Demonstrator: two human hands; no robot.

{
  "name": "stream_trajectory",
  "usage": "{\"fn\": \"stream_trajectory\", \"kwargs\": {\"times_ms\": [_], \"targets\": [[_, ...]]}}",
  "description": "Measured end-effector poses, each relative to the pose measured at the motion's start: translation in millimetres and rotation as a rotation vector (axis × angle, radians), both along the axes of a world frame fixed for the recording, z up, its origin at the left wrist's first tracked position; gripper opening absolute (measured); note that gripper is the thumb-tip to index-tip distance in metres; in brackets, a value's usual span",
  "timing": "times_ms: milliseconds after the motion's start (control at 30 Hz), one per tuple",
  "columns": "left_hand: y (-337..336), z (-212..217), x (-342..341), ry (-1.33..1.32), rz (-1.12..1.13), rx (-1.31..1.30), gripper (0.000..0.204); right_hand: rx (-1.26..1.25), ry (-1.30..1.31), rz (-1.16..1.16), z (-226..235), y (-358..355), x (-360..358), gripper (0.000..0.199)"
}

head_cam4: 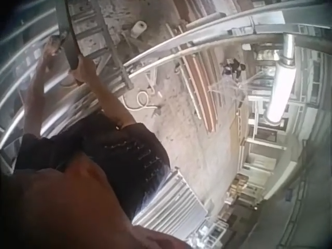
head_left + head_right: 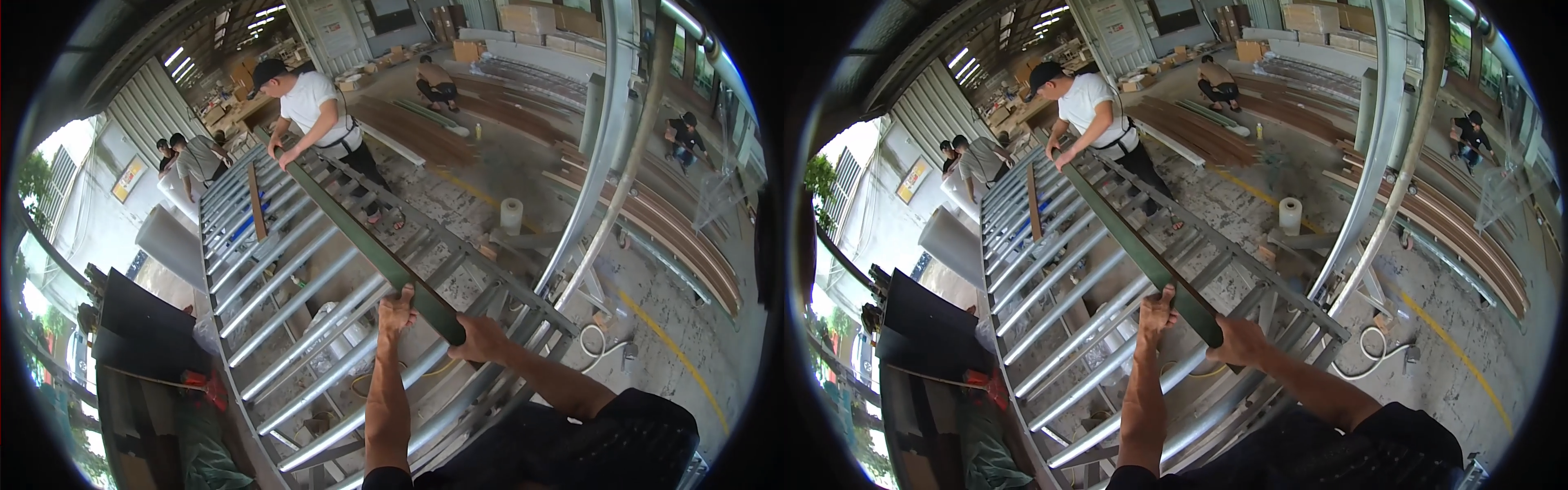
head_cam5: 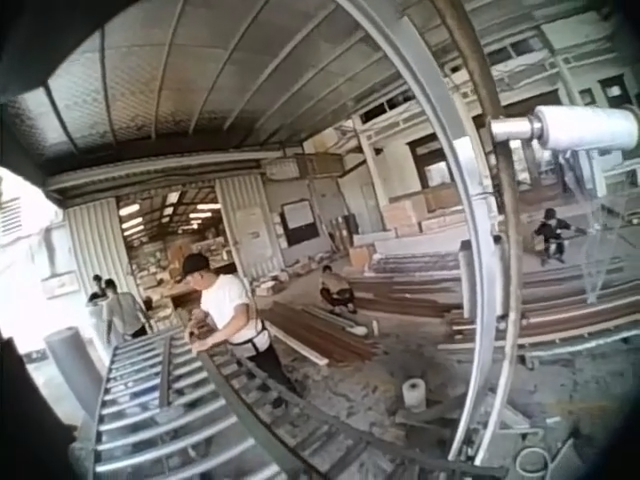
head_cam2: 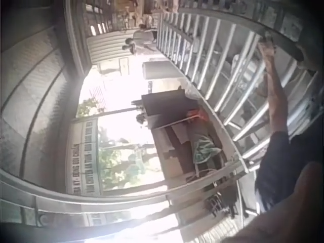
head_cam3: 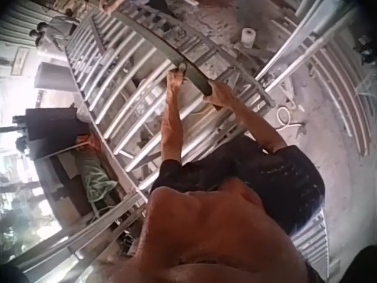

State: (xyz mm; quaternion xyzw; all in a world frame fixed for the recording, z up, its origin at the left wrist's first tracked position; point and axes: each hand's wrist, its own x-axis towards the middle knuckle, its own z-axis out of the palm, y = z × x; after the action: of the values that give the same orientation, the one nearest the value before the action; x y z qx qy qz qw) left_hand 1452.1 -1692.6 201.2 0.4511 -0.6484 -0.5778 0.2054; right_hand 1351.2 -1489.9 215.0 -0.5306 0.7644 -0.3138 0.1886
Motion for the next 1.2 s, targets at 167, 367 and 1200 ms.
{"fn": "stream_trajectory", "kwargs": {"times_ms": [167, 367, 1200], "targets": [[-2, -3, -2, -0.134, 0.014, -0.103, 0.058, 0.063, 0.100, -0.023, 3, -10, -10, 0.054], [15, 4, -2, -0.495, 0.102, -0.462, 0.055, 0.115, 0.249, 0.082, 8, -11, -25, 0.071], [58, -41, 65, 0.477, 0.467, 0.256, 0.093, 0.044, -0.800, 0.330, -27, 0, -48, 0.052]]}}
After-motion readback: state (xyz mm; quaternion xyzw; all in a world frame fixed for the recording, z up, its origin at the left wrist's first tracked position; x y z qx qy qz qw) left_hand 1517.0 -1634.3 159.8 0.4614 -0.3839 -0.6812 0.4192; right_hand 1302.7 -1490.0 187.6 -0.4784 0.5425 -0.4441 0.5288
